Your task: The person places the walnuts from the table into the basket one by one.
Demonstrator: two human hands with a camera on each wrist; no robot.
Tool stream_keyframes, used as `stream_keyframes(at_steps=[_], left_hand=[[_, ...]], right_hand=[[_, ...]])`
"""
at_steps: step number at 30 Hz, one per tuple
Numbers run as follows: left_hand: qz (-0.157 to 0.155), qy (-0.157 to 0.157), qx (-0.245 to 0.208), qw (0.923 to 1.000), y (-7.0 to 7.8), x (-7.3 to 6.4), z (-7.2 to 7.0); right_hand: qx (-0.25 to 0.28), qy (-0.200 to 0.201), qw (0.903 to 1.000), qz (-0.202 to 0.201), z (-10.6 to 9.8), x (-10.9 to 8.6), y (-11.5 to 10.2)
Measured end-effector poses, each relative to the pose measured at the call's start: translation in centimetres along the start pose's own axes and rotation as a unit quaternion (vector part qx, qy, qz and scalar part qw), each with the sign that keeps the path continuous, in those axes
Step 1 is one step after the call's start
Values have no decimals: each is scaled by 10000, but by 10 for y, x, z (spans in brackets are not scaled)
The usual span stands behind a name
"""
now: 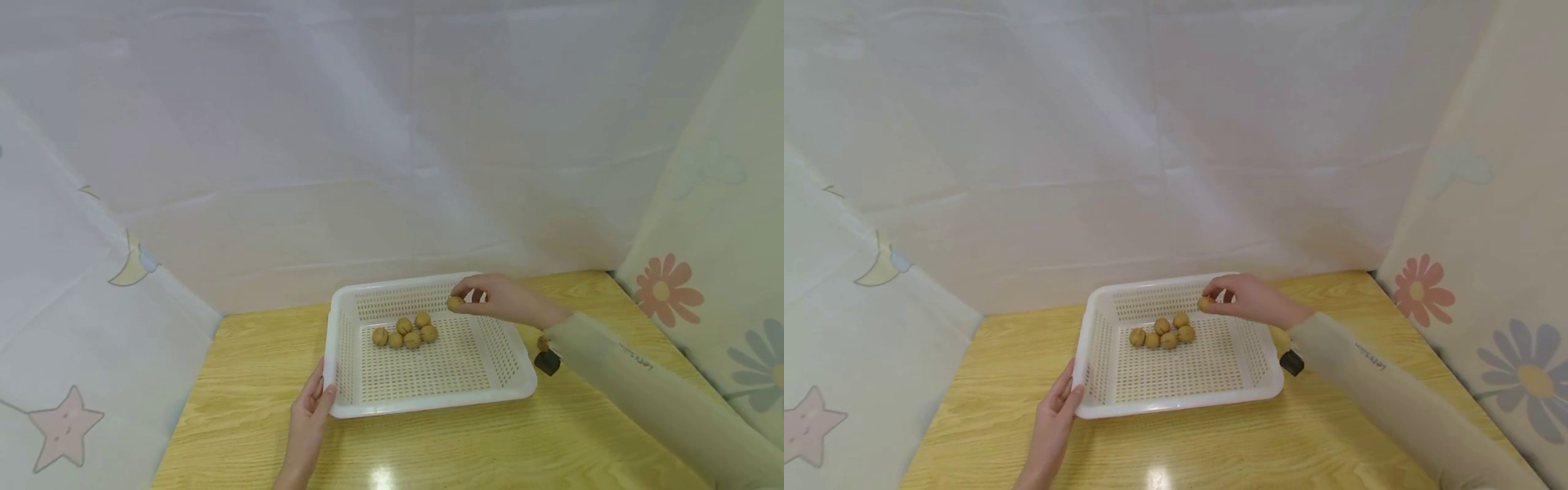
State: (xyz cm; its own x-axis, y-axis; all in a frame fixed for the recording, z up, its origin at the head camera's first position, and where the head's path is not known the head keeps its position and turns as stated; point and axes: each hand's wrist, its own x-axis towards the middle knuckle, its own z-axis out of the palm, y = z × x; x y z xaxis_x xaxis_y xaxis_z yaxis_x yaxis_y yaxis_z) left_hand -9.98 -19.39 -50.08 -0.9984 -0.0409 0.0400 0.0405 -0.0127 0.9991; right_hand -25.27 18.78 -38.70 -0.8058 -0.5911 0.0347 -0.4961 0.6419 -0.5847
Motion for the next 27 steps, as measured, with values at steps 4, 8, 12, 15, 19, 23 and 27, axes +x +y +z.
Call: stream_keyframes(at_steps=[4,8,12,15,19,23,27], left_hand=[[-3,0,-6,10000,0,0,0],[-9,1,-1,10000,-1,0,0],[-17,1,7,10000,0,-1,0],[-12,-2,-4,10000,1,-1,0],[-26,-36,-10,10000,1,-1,0],[-42,-46,16,10000,0,-1,0],[-61,-24,41,10000,1,-1,-1]], right_hand=[[60,-34,9997,-236,10,16,-6],[98,-107,9991,-398,22,31,-11],[105,-166,9988,-452,35,44,-13],[233,-255,9987,-367,46,52,-14],[305,-508,9979,-247,63,59,-11],[288,-765,9963,-245,80,66,-9],[343,-946,9945,-286,94,73,-7]])
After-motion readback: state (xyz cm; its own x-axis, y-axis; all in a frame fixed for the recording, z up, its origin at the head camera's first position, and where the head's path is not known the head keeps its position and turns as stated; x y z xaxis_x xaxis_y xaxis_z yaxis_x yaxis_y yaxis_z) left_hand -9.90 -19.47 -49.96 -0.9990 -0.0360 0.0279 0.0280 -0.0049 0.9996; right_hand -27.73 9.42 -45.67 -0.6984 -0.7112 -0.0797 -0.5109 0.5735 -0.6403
